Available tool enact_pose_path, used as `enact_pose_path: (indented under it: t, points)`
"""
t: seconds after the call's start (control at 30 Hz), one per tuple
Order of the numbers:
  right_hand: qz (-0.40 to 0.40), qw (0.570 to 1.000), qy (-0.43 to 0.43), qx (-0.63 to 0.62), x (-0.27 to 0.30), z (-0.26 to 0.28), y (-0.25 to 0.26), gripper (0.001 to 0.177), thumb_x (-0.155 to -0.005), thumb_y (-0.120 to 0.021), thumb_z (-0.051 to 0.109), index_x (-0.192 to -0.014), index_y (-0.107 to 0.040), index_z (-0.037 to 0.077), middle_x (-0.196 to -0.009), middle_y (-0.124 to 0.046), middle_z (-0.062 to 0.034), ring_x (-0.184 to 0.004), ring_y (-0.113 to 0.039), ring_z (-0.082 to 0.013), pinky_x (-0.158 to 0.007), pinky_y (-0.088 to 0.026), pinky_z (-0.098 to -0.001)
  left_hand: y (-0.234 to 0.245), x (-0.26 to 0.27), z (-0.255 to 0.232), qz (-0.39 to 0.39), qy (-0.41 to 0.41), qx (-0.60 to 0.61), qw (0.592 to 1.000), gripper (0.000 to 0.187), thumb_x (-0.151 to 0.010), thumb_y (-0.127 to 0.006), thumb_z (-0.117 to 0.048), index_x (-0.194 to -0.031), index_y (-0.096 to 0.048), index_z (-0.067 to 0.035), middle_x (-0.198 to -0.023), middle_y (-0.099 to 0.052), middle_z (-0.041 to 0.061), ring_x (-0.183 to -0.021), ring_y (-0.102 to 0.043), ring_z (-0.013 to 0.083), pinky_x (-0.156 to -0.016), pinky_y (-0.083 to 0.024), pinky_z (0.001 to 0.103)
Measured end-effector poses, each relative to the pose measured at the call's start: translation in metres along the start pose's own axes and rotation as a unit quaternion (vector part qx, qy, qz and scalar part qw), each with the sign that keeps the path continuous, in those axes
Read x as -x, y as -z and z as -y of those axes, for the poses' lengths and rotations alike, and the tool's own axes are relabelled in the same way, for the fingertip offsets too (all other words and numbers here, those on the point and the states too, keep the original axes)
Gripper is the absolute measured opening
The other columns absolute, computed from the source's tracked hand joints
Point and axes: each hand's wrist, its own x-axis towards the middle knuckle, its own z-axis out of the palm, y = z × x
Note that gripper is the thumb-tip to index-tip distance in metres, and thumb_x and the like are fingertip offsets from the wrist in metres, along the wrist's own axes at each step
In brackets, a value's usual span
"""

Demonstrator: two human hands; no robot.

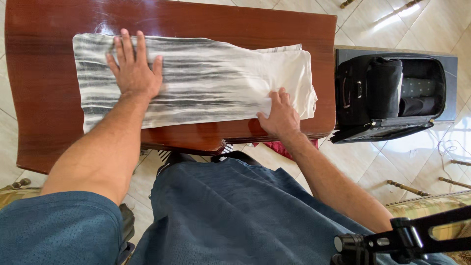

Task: The person folds a black garment and a white patterned shirt on a wooden surface, rolls them up, and places them into an open suitcase.

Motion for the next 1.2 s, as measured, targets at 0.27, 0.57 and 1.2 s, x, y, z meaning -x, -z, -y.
enact_pose_path:
  t: [0.27, 0.57, 1.2]
  points:
    - [0.011, 1.0, -0.017, 0.007, -0.001, 0.007, 0.0, 0.076, -0.082, -0.078, 0.04, -0.142, -0.044, 0.007, -0.159, -0.027, -0.0236, -0.144, -0.036, -0.0372, -0.104, -0.047, -0.0509, -0.011, 0.004, 0.044, -0.108, -0.027, 0.011, 0.994, 0.083, -0.111, -0.044, -0.05, -0.175, -0.005, -0.014, -0.179, 0.006, 0.019, -0.165, 0.005, 0.0354, -0.13, 0.001, 0.062]
    - [0.01, 0.999, -0.046, 0.011, -0.002, 0.015, -0.002, 0.079, -0.08, -0.079, 0.045, -0.142, -0.044, 0.01, -0.157, -0.031, -0.0218, -0.136, -0.046, -0.0395, -0.101, -0.048, -0.0541, 0.001, 0.011, 0.069, -0.045, 0.076, 0.057, 0.994, 0.082, -0.109, -0.038, -0.059, -0.17, -0.004, -0.017, -0.175, 0.011, 0.017, -0.162, 0.01, 0.0363, -0.128, 0.006, 0.063]
    - [0.013, 0.995, -0.092, 0.024, -0.015, 0.022, -0.013, 0.087, -0.079, -0.078, 0.051, -0.142, -0.04, 0.005, -0.151, -0.035, -0.0213, -0.128, -0.053, -0.0438, -0.102, -0.047, -0.0555, 0.002, -0.032, 0.088, -0.055, -0.03, 0.055, 0.996, 0.083, -0.109, -0.046, -0.053, -0.17, -0.009, -0.012, -0.174, 0.007, 0.015, -0.162, 0.006, 0.0318, -0.128, 0.003, 0.061]
